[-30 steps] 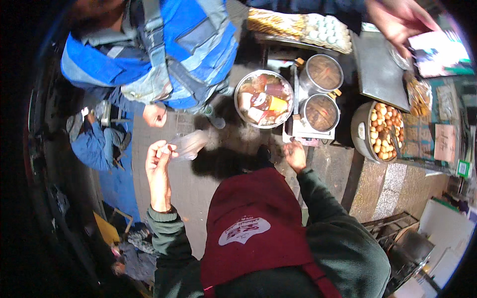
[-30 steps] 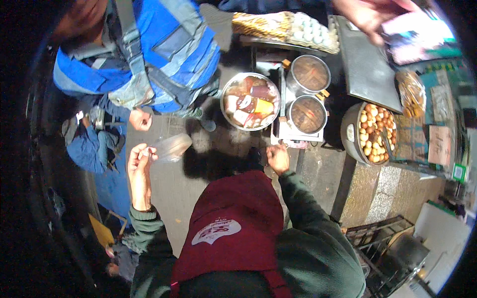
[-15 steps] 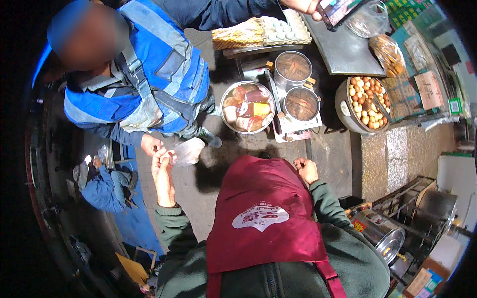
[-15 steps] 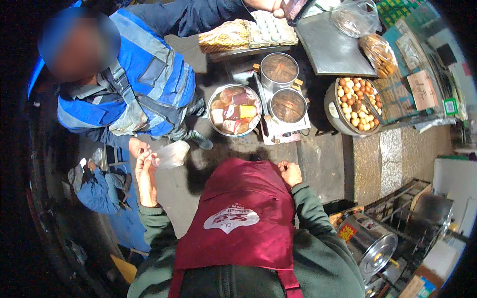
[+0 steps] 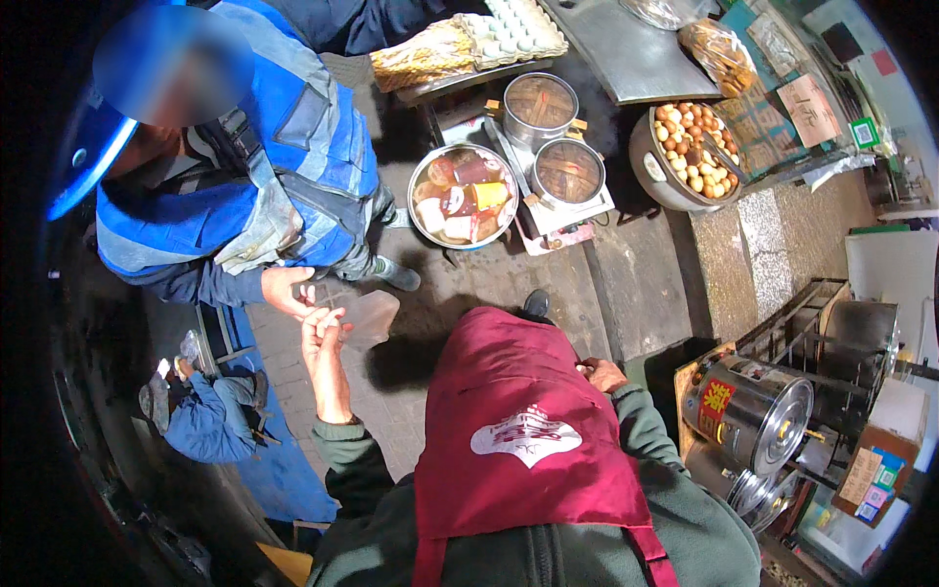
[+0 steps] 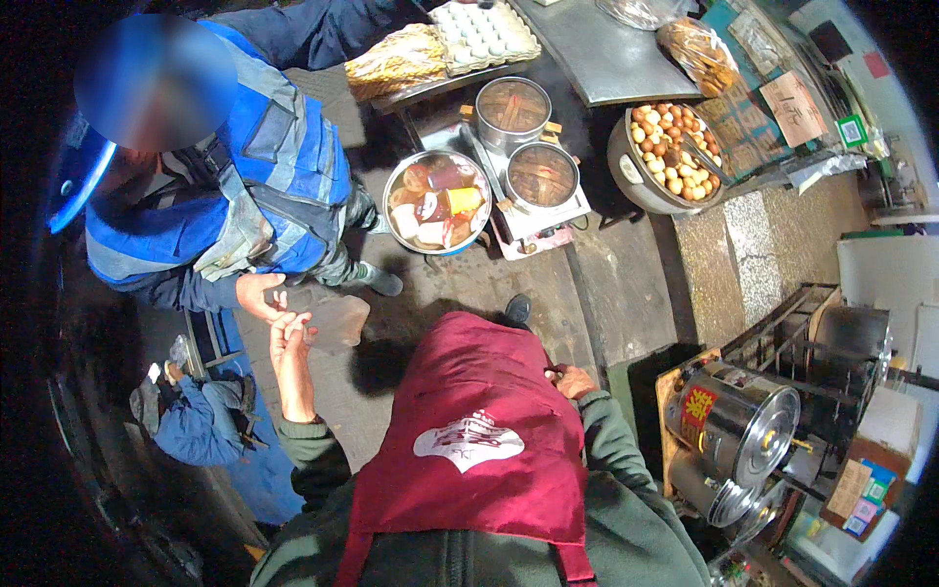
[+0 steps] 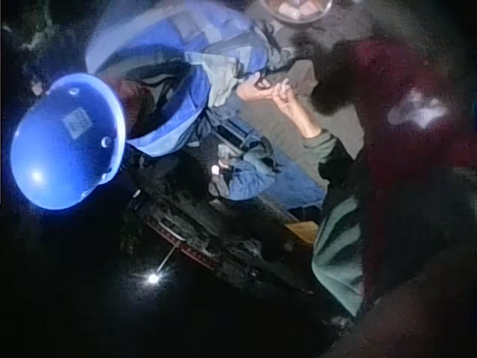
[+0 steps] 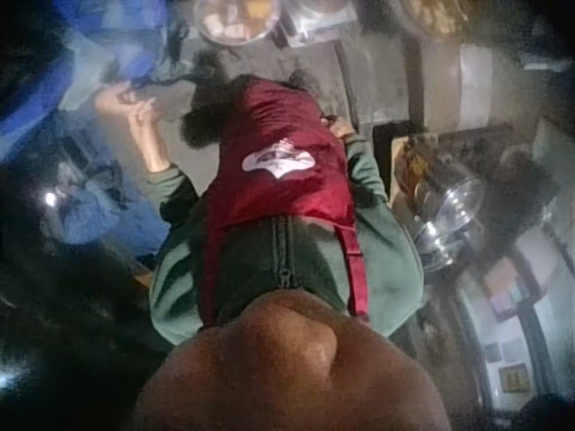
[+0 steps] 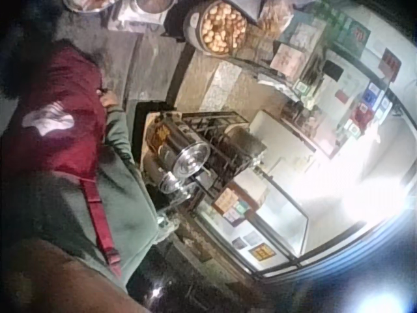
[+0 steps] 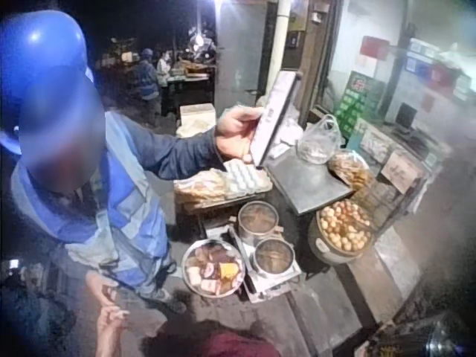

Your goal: The person serves a customer at a street food stall, then moves into a kitchen area and ladles a white liquid from a large pot into a small cup. The person repeatedly scoops and pours the liquid into the cup.

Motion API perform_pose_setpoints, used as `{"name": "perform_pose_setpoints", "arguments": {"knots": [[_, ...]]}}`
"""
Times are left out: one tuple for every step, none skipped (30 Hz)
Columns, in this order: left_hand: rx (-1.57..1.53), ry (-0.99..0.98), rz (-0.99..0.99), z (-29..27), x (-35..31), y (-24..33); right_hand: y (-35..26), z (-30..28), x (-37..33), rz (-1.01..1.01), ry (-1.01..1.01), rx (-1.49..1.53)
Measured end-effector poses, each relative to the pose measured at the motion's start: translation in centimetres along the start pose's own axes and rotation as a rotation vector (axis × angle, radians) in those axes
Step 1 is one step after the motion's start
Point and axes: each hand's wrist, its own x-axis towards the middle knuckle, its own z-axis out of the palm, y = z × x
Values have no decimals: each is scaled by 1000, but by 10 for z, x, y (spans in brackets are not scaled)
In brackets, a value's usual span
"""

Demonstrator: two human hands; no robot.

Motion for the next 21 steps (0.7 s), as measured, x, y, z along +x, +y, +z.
{"name": "perform_pose_setpoints", "arguments": {"knots": [[-17, -35, 20, -4, 0, -2, 6, 3, -2, -1, 5, -12], [-31, -29, 13, -6, 0, -5, 13, 5, -2, -4, 12, -23], [-10, -10, -18, -9, 2, -8, 19, 7, 0, -17, 20, -29], [-6, -15, -21, -12, 4, -12, 29, 10, 2, -36, 33, 5], [0, -7, -36, -15, 6, -15, 40, 14, 3, -62, 45, 43], [-7, 3, -8, -18, 8, -19, 53, 17, 5, -118, 59, 86], [-16, 27, 4, -20, 9, -24, 67, 22, 9, -136, 55, 232], [-27, 52, 14, -21, 9, -29, 79, 30, 14, -160, 50, 370], [-44, 55, 12, -23, 9, -33, 92, 34, 18, -126, 54, 477], [-58, 60, 6, -25, 8, -34, 105, 36, 19, -97, 73, 465], [-59, 100, -25, -25, 5, -36, 119, 33, 18, -102, 42, 422], [-73, 116, -29, -24, 2, -38, 132, 30, 16, -47, 19, 359], [-81, 111, -17, -22, 1, -37, 142, 27, 12, 42, -2, 294], [-89, 121, -21, -20, -2, -38, 154, 26, 5, -14, -15, 211], [-97, 128, -27, -17, -4, -39, 161, 29, 4, 18, -49, 217], [-86, 142, -40, -15, -5, -40, 166, 32, 4, 19, -75, 235], [-105, 123, 20, -13, -8, -44, 172, 34, 1, 62, -96, 242], [-94, 188, -32, -13, -7, -47, 175, 35, 0, 60, -136, 291], [-88, 226, -61, -15, -4, -50, 178, 34, 0, 1, -113, 229], [-63, 251, -63, -19, -3, -55, 181, 34, 0, -13, -98, 171], [-44, 235, -32, -23, 0, -61, 183, 32, -1, -24, -83, 114]]}}
